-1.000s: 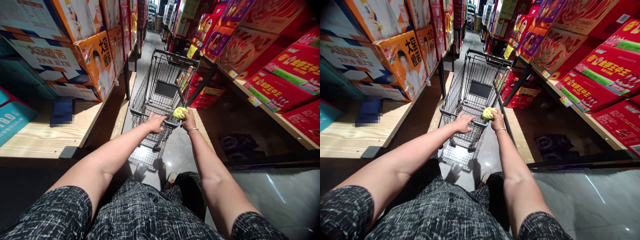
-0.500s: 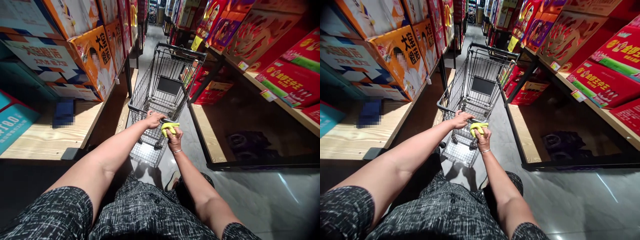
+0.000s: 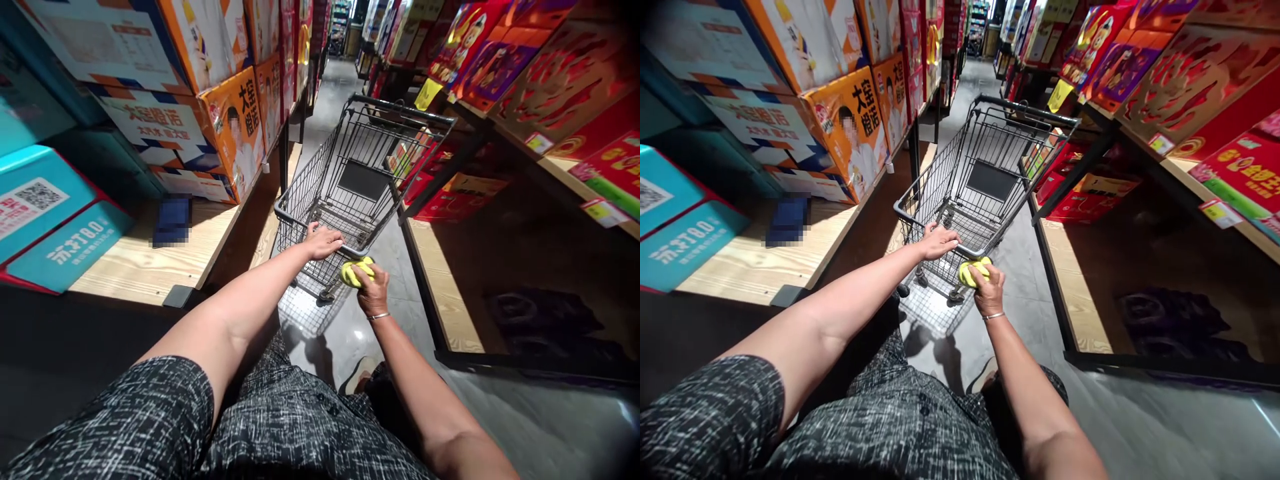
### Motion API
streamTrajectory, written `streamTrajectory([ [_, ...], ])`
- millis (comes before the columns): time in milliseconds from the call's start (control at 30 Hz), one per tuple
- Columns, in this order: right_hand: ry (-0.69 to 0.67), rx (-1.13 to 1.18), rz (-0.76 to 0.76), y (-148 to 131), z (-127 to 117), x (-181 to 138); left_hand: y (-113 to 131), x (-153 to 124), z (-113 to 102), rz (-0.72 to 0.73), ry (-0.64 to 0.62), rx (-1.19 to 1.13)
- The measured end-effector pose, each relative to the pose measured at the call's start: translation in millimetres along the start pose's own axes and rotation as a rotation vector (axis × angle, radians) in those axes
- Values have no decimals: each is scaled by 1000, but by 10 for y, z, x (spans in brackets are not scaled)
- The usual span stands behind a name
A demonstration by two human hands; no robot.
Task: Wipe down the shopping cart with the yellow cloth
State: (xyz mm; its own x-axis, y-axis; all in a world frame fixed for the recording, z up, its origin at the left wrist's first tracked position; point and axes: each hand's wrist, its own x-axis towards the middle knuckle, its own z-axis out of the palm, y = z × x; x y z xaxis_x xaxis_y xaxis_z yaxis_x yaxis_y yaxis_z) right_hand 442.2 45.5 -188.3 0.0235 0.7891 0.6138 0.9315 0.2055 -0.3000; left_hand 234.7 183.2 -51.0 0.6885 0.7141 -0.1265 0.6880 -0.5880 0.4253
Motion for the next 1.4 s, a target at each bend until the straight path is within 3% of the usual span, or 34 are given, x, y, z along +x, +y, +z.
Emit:
streamTrajectory([
  [100, 159, 45, 20, -77, -122, 101, -58, -79, -7, -1, 13, -13],
  [167, 204, 69, 40, -157, -47, 54, -83, -127, -11, -17, 22, -14],
  [367, -38, 88, 108, -411, 617, -418, -140, -228, -43, -49, 33, -37],
  [433, -71, 144, 112, -441, 690, -481, -173, -260, -64, -55, 37, -51],
  [567, -40, 222, -10, -427, 342, -273, -246, -345, -89, -61, 76, -72],
  [733, 201, 179, -143, -556, -299, 199, -298, -473, -46, -6, 112, -111],
  [800, 204, 167, -226, -646, -368, 292, -314, -514, -20, 1, 122, -112],
  [933, 54, 125, -348, -594, -287, 372, -358, -571, 7, 10, 125, -123],
  [1033, 30, 57, -255, -239, -273, 613, -395, -609, -1, 9, 127, -135],
  [1200, 0, -43, 85, 439, -409, 1299, -435, -652, -26, 24, 141, -175],
  [1300, 33, -27, 187, 467, -369, 1376, -452, -640, -23, 33, 169, -180],
  [1400, 156, 77, 192, 153, -147, 1024, -468, -599, -8, 31, 208, -192],
])
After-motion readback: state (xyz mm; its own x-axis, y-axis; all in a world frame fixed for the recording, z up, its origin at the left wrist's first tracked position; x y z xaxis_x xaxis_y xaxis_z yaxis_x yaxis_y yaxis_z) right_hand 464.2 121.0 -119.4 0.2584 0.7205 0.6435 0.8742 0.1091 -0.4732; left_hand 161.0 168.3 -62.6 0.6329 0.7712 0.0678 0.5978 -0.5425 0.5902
